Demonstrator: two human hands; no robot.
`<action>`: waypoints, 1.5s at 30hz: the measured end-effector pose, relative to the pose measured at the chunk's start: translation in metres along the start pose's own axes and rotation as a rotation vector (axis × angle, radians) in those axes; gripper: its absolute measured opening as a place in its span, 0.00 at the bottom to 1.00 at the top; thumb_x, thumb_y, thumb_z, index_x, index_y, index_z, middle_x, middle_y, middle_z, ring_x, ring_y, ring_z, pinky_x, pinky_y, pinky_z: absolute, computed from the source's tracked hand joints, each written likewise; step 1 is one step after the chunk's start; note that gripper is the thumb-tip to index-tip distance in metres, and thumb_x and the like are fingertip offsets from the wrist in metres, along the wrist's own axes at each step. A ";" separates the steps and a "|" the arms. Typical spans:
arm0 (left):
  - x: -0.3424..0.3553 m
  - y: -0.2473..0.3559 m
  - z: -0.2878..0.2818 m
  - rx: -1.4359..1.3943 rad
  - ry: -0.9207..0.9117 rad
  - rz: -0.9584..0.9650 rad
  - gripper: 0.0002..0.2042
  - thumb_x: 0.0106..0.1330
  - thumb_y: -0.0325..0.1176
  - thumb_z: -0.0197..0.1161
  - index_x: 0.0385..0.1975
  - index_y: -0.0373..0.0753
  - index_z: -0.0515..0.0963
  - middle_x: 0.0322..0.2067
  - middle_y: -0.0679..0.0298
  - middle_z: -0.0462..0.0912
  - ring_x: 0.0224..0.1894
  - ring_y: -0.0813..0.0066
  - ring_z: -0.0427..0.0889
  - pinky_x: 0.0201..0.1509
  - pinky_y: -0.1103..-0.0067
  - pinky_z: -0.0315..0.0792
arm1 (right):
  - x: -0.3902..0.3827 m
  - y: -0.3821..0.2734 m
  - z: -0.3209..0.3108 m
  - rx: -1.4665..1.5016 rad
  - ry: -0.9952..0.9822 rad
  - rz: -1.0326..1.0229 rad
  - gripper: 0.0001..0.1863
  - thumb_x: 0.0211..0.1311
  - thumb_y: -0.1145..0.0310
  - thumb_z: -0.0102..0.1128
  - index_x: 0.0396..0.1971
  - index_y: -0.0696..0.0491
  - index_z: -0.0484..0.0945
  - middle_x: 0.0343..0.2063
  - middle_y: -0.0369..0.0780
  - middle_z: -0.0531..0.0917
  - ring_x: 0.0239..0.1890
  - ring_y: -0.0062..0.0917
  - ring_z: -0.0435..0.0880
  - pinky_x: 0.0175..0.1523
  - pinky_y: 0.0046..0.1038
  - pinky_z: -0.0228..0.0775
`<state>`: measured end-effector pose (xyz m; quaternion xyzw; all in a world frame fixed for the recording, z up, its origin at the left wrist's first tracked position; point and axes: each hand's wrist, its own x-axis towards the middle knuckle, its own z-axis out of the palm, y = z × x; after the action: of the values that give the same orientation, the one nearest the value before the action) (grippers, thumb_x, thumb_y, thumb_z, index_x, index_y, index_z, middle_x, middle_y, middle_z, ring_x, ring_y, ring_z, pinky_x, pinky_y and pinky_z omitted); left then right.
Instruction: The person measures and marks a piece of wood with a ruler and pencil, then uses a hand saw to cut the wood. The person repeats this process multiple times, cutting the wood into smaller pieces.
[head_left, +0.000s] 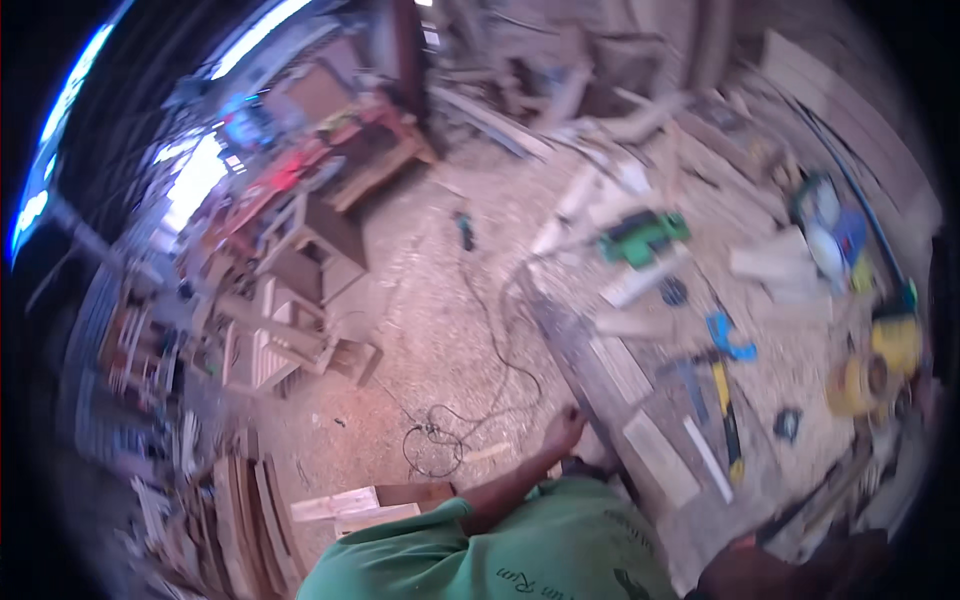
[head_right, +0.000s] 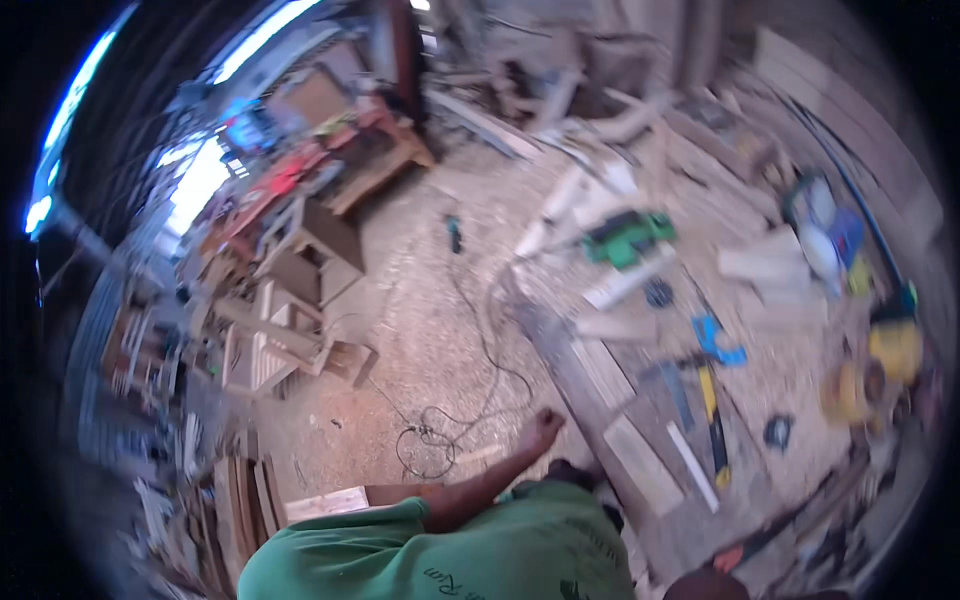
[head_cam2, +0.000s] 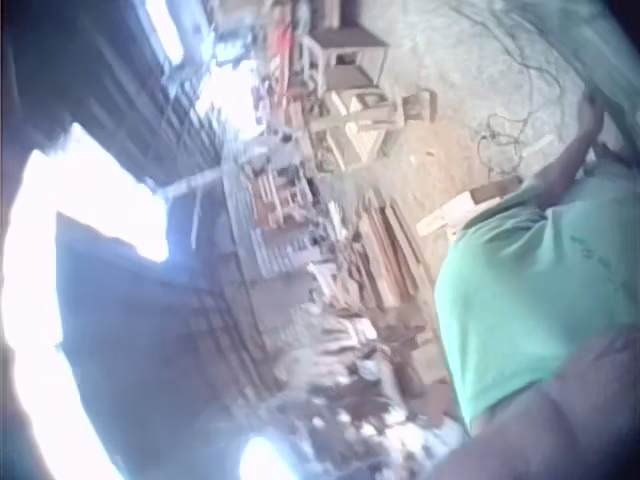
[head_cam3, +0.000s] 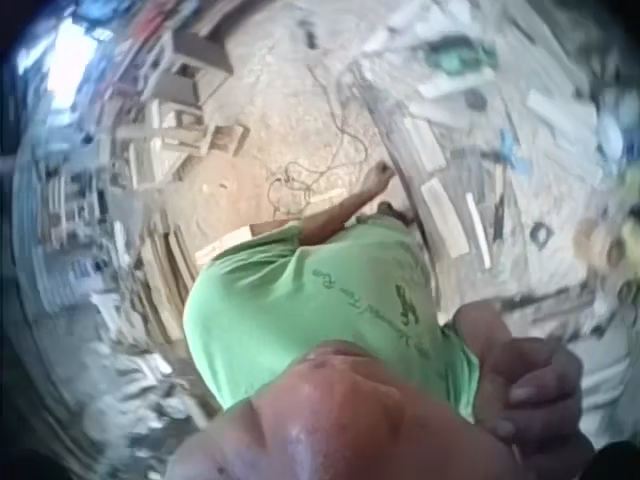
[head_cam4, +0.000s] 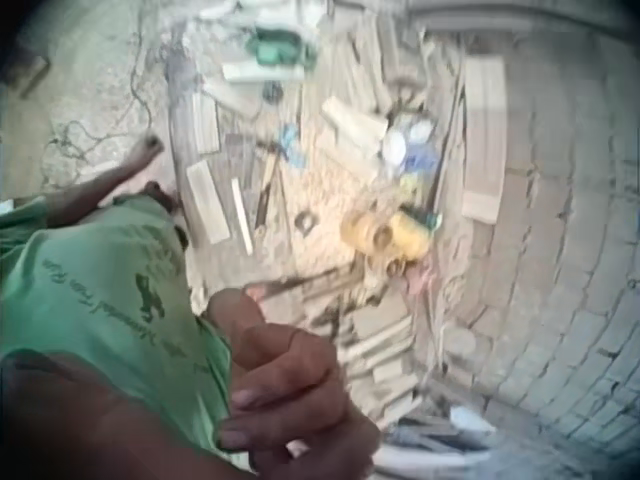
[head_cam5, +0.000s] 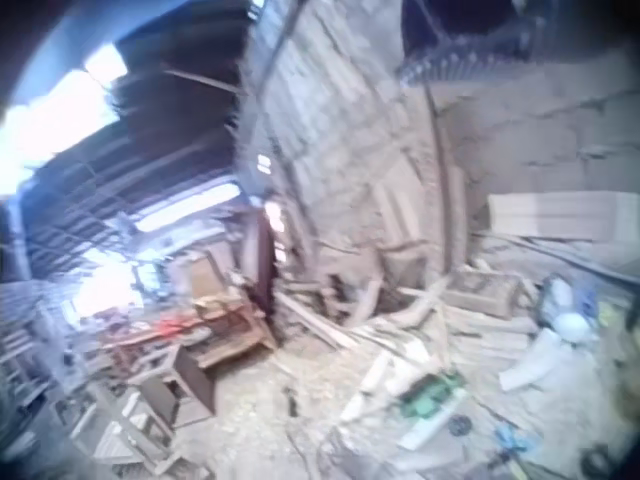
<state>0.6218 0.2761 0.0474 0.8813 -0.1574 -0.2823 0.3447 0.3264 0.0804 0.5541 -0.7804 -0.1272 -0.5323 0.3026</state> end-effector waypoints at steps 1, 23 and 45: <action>0.003 0.023 -0.002 -0.033 0.052 0.079 0.24 0.78 0.53 0.61 0.52 0.35 0.83 0.47 0.42 0.90 0.53 0.37 0.88 0.57 0.53 0.80 | -0.004 0.010 -0.001 -0.060 -0.030 0.054 0.29 0.73 0.53 0.61 0.66 0.52 0.66 0.60 0.53 0.73 0.54 0.45 0.85 0.61 0.45 0.77; 0.184 0.157 0.115 0.700 -0.259 0.727 0.37 0.60 0.62 0.76 0.54 0.32 0.85 0.41 0.40 0.92 0.47 0.36 0.91 0.55 0.52 0.83 | -0.335 -0.089 0.112 -0.544 1.007 1.898 0.13 0.81 0.70 0.61 0.57 0.60 0.81 0.33 0.43 0.92 0.37 0.27 0.93 0.46 0.31 0.87; -0.046 0.094 0.220 0.203 -0.513 1.399 0.24 0.64 0.30 0.63 0.61 0.36 0.78 0.57 0.44 0.81 0.60 0.37 0.76 0.67 0.48 0.70 | -0.430 -0.166 0.173 -0.716 0.817 1.911 0.17 0.84 0.69 0.57 0.66 0.53 0.79 0.31 0.45 0.93 0.35 0.34 0.96 0.42 0.37 0.87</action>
<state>0.4444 0.1167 -0.0023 0.5098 -0.7812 -0.1780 0.3132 0.1979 0.3692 0.1767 -0.3647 0.8012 -0.3028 0.3652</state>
